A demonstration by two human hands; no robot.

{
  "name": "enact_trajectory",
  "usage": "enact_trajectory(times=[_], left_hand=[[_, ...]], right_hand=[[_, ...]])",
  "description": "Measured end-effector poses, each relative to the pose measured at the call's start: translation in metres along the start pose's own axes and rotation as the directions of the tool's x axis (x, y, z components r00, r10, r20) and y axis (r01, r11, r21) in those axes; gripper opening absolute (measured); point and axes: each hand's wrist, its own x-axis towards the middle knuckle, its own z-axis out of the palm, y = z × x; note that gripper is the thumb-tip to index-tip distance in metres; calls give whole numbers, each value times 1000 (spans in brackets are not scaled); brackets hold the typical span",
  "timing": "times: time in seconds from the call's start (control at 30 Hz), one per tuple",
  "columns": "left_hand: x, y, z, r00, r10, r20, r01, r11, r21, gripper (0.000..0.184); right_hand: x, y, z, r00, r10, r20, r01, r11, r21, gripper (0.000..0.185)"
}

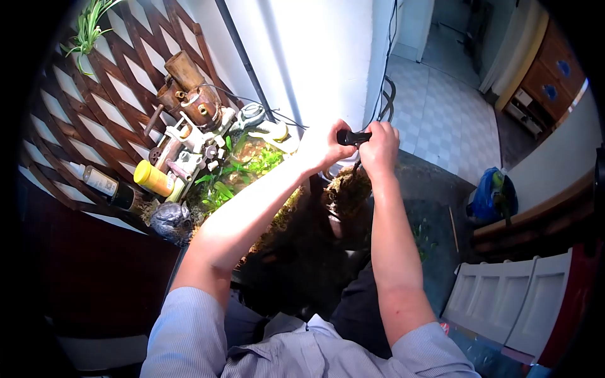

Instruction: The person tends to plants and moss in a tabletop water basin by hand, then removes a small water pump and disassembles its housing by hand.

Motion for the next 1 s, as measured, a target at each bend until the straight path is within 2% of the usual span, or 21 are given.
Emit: enact_trajectory(times=[0.07, 0.13, 0.17, 0.2, 0.27, 0.3, 0.4, 0.43, 0.5, 0.73, 0.83, 1.0], left_hand=[[0, -2, -2, 1000, -25, 17, 25, 1000, 7, 44], [4, -8, -6, 997, 24, 72, -23, 1000, -7, 48], [5, -4, -12, 987, -46, 156, 59, 995, -79, 54], [10, -9, -15, 973, 43, 229, 22, 961, -277, 57], [25, -15, -24, 913, 28, 407, 194, 848, -493, 64], [25, -18, -17, 901, -53, 430, 336, 712, -617, 74], [36, -26, -12, 824, 20, 567, 478, 515, -712, 77], [39, -29, -8, 826, 22, 564, 473, 516, -714, 77], [44, -30, 4, 827, 59, 560, 492, 408, -769, 79], [46, -16, 22, 872, 15, 489, 464, 289, -837, 81], [47, -14, 25, 899, -18, 437, 414, 359, -837, 80], [44, -6, 28, 918, -105, 382, 394, 331, -857, 76]], right_hand=[[-1, 0, 1, 1000, -9, 12, 8, 1000, 26, 9], [1, -1, -1, 999, 5, 43, -6, 1000, 23, 9], [1, 1, -1, 997, 14, 78, -17, 999, 33, 11], [2, 4, -3, 994, 21, 111, -26, 999, 40, 13], [5, 9, -7, 993, 52, 103, -59, 996, 64, 13], [5, 11, -9, 991, 90, 98, -99, 991, 90, 14], [3, 19, -6, 986, 157, 56, -163, 980, 112, 15], [2, 26, -1, 982, 177, 63, -184, 975, 121, 16], [0, 25, -1, 977, 201, 77, -210, 969, 131, 16], [3, 30, 6, 962, 243, 124, -259, 956, 141, 16], [5, 24, 1, 962, 241, 128, -256, 960, 116, 16], [2, 25, 4, 976, 195, 97, -206, 971, 121, 12]])
